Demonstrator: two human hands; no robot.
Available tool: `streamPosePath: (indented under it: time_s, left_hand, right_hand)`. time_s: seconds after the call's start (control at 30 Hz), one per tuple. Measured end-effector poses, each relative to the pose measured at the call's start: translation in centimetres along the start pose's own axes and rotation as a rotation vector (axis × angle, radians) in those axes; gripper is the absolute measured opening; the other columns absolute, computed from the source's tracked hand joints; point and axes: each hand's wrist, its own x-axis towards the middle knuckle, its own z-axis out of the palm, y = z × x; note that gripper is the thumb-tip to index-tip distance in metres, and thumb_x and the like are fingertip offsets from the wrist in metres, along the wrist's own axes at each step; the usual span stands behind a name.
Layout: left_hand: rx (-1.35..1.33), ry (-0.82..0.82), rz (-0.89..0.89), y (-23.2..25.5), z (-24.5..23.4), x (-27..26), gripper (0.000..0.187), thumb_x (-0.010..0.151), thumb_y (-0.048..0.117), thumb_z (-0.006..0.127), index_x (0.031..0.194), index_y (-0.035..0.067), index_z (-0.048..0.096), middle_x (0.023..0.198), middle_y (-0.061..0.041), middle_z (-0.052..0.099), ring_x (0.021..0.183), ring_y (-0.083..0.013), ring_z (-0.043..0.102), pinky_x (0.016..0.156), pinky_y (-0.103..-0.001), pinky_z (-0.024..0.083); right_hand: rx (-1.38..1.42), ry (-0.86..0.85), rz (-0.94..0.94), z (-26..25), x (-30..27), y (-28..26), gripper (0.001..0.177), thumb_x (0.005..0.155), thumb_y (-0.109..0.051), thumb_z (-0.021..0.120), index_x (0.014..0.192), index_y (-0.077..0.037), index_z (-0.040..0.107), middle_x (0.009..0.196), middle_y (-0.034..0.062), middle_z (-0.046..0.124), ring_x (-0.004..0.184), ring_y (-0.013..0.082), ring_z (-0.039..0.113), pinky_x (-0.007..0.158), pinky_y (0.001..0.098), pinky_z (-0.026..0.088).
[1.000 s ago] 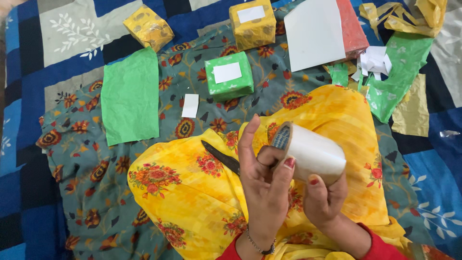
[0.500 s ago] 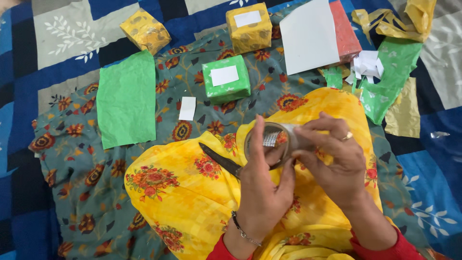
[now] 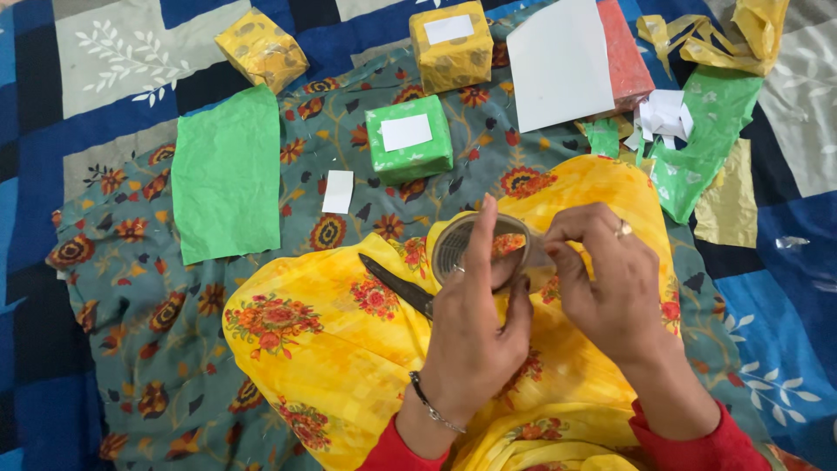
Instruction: The person sits on a bed wrapping small boxes with colored paper. They apply tape from a roll to secure the paper, cut tape and paper with scissors, press white labels onto the wrapped boxes, and set finished wrapped boxes aside.
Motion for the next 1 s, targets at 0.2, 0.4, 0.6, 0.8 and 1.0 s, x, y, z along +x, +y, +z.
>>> streamPosePath:
  time_s: [0.2,0.4,0.6,0.8,1.0]
  left_hand:
    - [0.02,-0.086,-0.082,-0.3,-1.2,0.6,0.083,0.091,0.0,0.065,0.163,0.006,0.026,0.112,-0.018,0.075,0.11,-0.034,0.074,0.095,-0.04,0.057]
    - [-0.133,-0.173,-0.124,-0.5,-2.6,0.8,0.08,0.092,-0.001,0.063,0.164,0.007,0.028,0.127,-0.019,0.072,0.118,-0.031,0.074,0.103,-0.038,0.056]
    - [-0.433,-0.248,-0.151,-1.7,-4.2,0.5,0.083,0.091,-0.006,0.06,0.164,0.005,0.023,0.129,-0.015,0.069,0.122,-0.02,0.064,0.111,-0.032,0.046]
    - [-0.976,-0.098,-0.202,-6.2,-4.5,-0.7,0.063,0.08,-0.001,0.044,0.142,0.004,0.041,0.098,-0.005,0.073,0.084,-0.0096,0.06,0.068,-0.02,0.043]
    - [-0.478,-0.095,-0.403,-10.2,-5.2,-0.8,0.039,0.098,0.017,0.063,0.132,0.003,0.052,0.086,-0.003,0.045,0.08,-0.0101,0.042,0.07,-0.027,0.035]
  right_hand:
    - [0.365,-0.099,0.379,0.0,-0.4,2.1,0.004,0.104,-0.002,0.054,0.104,0.001,0.058,0.092,0.0062,0.07,0.088,0.0147,0.071,0.078,0.0293,0.057]
    - [0.829,-0.205,0.538,0.0,-0.7,5.6,0.009,0.105,-0.005,0.048,0.11,-0.001,0.055,0.098,0.0065,0.062,0.091,0.0155,0.067,0.086,0.0318,0.059]
    - [1.422,-0.229,0.695,-0.6,-1.1,7.9,0.014,0.108,-0.016,0.055,0.111,-0.002,0.056,0.099,0.0061,0.057,0.091,0.0169,0.061,0.085,0.0393,0.058]
    - [1.807,-0.228,0.707,0.2,-0.7,10.1,0.009,0.111,-0.008,0.059,0.116,-0.002,0.056,0.102,0.0052,0.053,0.094,0.0171,0.06,0.095,0.0376,0.056]
    - [1.224,-0.343,0.832,1.0,0.1,9.6,0.015,0.104,-0.017,0.053,0.103,-0.002,0.057,0.097,0.0087,0.06,0.087,0.0259,0.069,0.084,0.0403,0.062]
